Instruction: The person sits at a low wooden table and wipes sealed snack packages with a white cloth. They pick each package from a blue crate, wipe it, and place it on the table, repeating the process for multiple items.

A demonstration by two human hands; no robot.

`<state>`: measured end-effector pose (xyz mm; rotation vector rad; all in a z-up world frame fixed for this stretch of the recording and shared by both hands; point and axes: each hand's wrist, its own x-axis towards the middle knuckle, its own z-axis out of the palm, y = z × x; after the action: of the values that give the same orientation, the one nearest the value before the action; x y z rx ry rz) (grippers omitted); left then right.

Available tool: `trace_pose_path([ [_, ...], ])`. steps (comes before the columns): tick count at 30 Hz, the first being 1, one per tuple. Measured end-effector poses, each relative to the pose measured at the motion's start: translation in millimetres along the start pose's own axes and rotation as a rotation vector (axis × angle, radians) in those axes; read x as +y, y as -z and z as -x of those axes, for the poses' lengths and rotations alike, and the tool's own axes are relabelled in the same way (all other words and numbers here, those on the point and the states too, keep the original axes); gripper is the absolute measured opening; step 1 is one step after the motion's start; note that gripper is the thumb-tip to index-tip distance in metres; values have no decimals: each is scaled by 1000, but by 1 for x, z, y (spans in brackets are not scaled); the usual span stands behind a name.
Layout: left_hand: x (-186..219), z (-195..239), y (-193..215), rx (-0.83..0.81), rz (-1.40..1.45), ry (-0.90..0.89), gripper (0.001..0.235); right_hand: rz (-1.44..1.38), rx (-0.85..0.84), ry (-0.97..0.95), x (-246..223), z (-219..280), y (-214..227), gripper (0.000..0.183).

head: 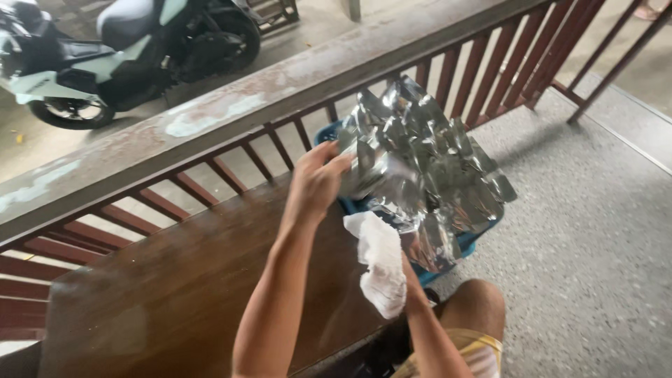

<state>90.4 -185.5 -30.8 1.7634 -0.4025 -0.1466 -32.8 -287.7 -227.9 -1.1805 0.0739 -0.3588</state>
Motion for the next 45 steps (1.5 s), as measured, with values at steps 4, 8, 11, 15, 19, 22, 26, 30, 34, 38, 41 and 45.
trace_pose_path([
  [4, -17, 94, 97, 154, 302, 5, 13, -75, 30, -59, -2, 8, -8, 71],
  [8, -53, 161, 133, 263, 439, 91, 6, -33, -22, -137, 6, 34, -31, 75],
  [11, -84, 183, 123, 347, 386, 228, 17, 191, -204, -94, 21, 51, -74, 79],
  [15, -116, 205, 109, 305, 311, 148, 21, 1069, -517, 610, 43, 62, -136, 84],
  [19, -130, 225, 119, 297, 151, 35, 18, 676, -462, 599, 52, 54, -152, 72],
  [22, -129, 223, 122, 288, 393, 53, 18, 506, -408, 339, 57, 50, -151, 54],
  [26, -123, 218, 115, 345, 266, 182, 19, 839, -375, 781, 70, 53, -150, 65],
  [30, -113, 236, 118, 312, 361, -8, 17, 510, -461, 580, 69, 50, -137, 49],
  [34, -108, 225, 122, 317, 412, 18, 20, 287, -485, 203, 64, 44, -138, 50],
  [38, -120, 236, 114, 331, 253, 120, 11, 789, -493, 764, 65, 61, -133, 60],
  [41, -121, 235, 123, 301, 326, 6, 15, 527, -502, 540, 54, 46, -134, 45],
  [45, -124, 238, 128, 310, 466, 11, 16, 284, -376, -55, 42, 48, -141, 43],
])
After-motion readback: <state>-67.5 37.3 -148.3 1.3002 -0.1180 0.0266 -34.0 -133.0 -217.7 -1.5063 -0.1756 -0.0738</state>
